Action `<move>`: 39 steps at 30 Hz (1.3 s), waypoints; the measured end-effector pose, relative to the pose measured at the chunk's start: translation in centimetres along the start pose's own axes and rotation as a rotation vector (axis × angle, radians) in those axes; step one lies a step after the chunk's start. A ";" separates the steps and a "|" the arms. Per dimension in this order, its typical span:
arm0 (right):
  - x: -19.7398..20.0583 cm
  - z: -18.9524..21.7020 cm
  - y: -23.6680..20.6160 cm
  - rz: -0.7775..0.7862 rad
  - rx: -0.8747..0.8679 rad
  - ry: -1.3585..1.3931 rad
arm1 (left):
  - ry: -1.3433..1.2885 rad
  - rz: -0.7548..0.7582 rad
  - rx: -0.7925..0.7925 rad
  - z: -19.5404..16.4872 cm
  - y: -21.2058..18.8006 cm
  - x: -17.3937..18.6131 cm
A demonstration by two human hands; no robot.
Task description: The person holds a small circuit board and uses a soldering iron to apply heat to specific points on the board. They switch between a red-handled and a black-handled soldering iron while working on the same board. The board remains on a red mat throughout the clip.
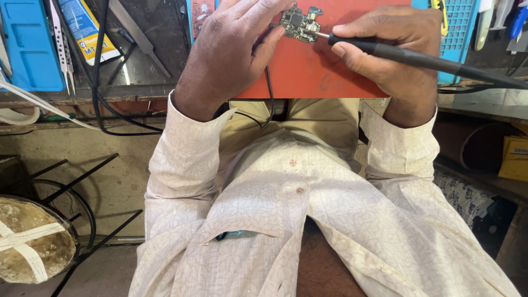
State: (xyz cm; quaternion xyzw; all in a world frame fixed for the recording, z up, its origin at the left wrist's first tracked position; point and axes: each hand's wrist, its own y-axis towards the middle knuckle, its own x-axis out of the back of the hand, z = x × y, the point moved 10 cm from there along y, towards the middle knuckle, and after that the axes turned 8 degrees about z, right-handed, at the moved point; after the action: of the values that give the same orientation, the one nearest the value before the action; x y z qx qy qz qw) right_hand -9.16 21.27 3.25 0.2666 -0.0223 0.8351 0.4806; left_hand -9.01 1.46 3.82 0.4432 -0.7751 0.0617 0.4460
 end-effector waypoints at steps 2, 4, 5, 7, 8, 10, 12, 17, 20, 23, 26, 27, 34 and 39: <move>0.0 0.1 0.0 -0.004 -0.002 0.031 | 0.005 0.000 0.006 0.1 0.1 0.0; -0.1 0.0 -0.1 -0.002 -0.023 0.058 | -0.001 0.009 0.018 0.2 0.0 -0.1; -0.1 0.0 -0.1 -0.002 -0.031 0.056 | -0.004 0.013 0.023 0.2 0.0 -0.2; 0.1 0.3 -0.1 -0.005 -0.022 0.007 | 0.002 0.014 0.022 0.2 0.1 -0.1; 0.2 0.4 0.0 -0.003 -0.017 -0.008 | 0.003 0.013 0.022 0.2 0.1 -0.1; 0.0 0.5 0.0 0.013 -0.009 0.008 | -0.002 0.011 0.029 0.2 0.1 0.0; -0.1 0.4 0.0 0.018 -0.009 0.028 | -0.006 0.016 0.032 0.2 0.0 0.1; 0.5 0.2 -0.3 -0.041 -0.043 0.044 | -0.015 0.013 0.026 0.0 0.3 0.1; 0.5 0.3 -0.1 -0.050 -0.042 0.007 | -0.006 0.003 0.019 -0.1 0.2 0.2; 0.6 0.4 -0.1 -0.047 -0.041 0.007 | -0.010 0.007 0.017 -0.1 0.4 0.1; 0.6 0.5 0.0 -0.047 -0.048 0.020 | -0.008 0.012 0.019 -0.1 0.4 0.2; 0.6 0.4 -0.1 -0.046 -0.071 0.035 | -0.006 0.009 0.016 -0.1 0.4 0.2; 0.8 0.3 0.1 -0.059 -0.115 0.018 | -0.012 0.007 0.032 -0.2 0.7 0.2; 0.7 0.7 0.3 -0.061 -0.064 0.015 | -0.010 -0.006 0.033 -0.3 0.6 0.3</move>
State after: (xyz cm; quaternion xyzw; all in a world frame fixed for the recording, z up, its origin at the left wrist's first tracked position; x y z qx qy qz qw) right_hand -9.39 21.47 4.27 0.2453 -0.0372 0.8209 0.5144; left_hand -9.36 1.73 4.41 0.4531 -0.7750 0.0707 0.4348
